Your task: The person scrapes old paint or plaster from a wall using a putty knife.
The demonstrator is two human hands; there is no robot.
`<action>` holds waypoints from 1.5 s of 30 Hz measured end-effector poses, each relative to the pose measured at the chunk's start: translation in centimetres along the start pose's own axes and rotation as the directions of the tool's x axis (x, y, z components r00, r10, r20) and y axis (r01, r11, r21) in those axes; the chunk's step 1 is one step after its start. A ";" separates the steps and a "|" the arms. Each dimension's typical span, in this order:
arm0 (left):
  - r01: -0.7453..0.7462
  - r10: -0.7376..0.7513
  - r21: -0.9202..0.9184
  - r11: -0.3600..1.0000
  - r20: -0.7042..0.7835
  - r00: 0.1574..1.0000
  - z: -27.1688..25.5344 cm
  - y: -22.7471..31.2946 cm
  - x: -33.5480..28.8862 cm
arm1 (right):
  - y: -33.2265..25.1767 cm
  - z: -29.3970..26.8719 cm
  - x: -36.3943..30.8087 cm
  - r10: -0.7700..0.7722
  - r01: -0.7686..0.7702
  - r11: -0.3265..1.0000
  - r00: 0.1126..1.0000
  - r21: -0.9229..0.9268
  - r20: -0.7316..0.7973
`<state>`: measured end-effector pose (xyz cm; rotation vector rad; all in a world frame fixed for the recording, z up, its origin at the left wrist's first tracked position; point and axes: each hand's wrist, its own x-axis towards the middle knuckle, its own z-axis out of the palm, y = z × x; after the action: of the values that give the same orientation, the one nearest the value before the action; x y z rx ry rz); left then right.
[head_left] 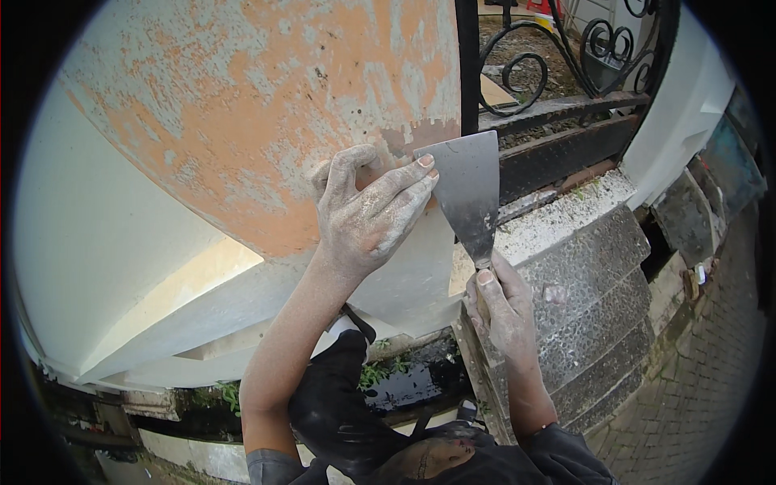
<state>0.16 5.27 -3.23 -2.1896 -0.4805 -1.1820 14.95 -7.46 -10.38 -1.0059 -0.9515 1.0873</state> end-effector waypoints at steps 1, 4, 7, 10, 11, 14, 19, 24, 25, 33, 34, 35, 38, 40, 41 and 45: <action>0.003 -0.003 -0.004 1.000 0.003 1.000 0.1 0.0 -0.1 | 0.0 0.1 -0.1 0.005 -0.005 1.000 1.000 -0.001 -0.003; 0.046 -0.047 -0.013 0.999 -0.044 0.998 0.1 -0.2 -0.2 | -0.2 0.5 -0.3 -0.006 0.006 1.000 1.000 -0.005 -0.017; -0.004 0.003 -0.017 1.000 -0.022 1.000 -0.1 -0.4 0.0 | -0.3 0.9 -0.4 0.030 -0.030 0.999 1.000 0.043 -0.003; 0.016 -0.016 -0.014 1.000 -0.053 0.998 -0.1 -0.6 0.3 | 0.1 1.1 -0.1 0.026 -0.025 0.998 1.000 0.056 -0.002; 0.006 -0.006 -0.003 1.000 -0.055 0.998 -0.2 -0.3 0.0 | 0.4 0.7 -0.4 -0.013 0.013 0.998 1.000 0.053 0.001; -0.003 0.003 0.001 1.000 -0.047 0.999 -0.3 -0.4 0.3 | -0.1 0.8 -0.3 -0.032 0.032 0.999 0.999 0.032 -0.002; 0.017 -0.017 -0.010 1.000 -0.080 0.997 -0.1 -0.4 -0.1 | 0.0 0.8 -0.4 -0.019 0.019 1.000 1.000 0.006 0.001; 0.037 -0.037 -0.002 0.999 -0.070 0.997 -0.1 -0.8 0.0 | -0.3 1.5 0.0 -0.001 0.002 0.998 1.000 0.058 -0.011; 0.037 -0.037 0.000 0.999 -0.069 0.997 -0.1 -0.7 -0.2 | -0.2 1.3 -0.1 -0.001 0.002 0.998 1.000 0.059 -0.009; 0.055 -0.056 -0.012 0.998 -0.051 0.997 -0.2 -0.1 -0.2 | -0.3 1.5 0.0 -0.028 0.029 0.998 0.999 0.053 -0.025; 0.061 -0.061 0.009 0.998 -0.038 0.997 -0.3 -0.1 -0.2 | -0.3 1.3 -0.1 -0.033 0.035 0.998 0.999 0.052 -0.023; 0.048 -0.049 -0.029 0.998 -0.032 0.998 0.2 -0.2 -0.7 | -0.3 1.0 -0.4 -0.013 0.014 0.999 1.000 0.051 -0.012; 0.046 -0.049 -0.037 0.998 -0.067 0.997 -0.2 -0.8 0.6 | -1.1 1.4 0.1 0.003 -0.003 0.999 1.000 0.052 -0.005; 0.027 -0.027 -0.006 1.000 -0.094 0.995 -0.2 -0.8 0.8 | -1.0 1.5 0.1 -0.010 0.011 0.999 1.000 0.052 -0.009; 0.039 -0.040 -0.005 0.999 -0.076 0.996 -0.1 -0.4 0.1 | -0.4 1.2 -0.5 -0.014 0.015 0.999 1.000 0.045 -0.014; 0.042 -0.042 -0.003 0.999 -0.067 0.997 0.1 -0.5 0.7 | -0.7 1.1 0.1 -0.047 0.047 0.995 0.999 0.090 -0.001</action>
<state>0.34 5.70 -2.55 -2.1435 -0.4995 -1.2740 14.14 -7.31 -9.41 -0.9053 -0.9154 1.0822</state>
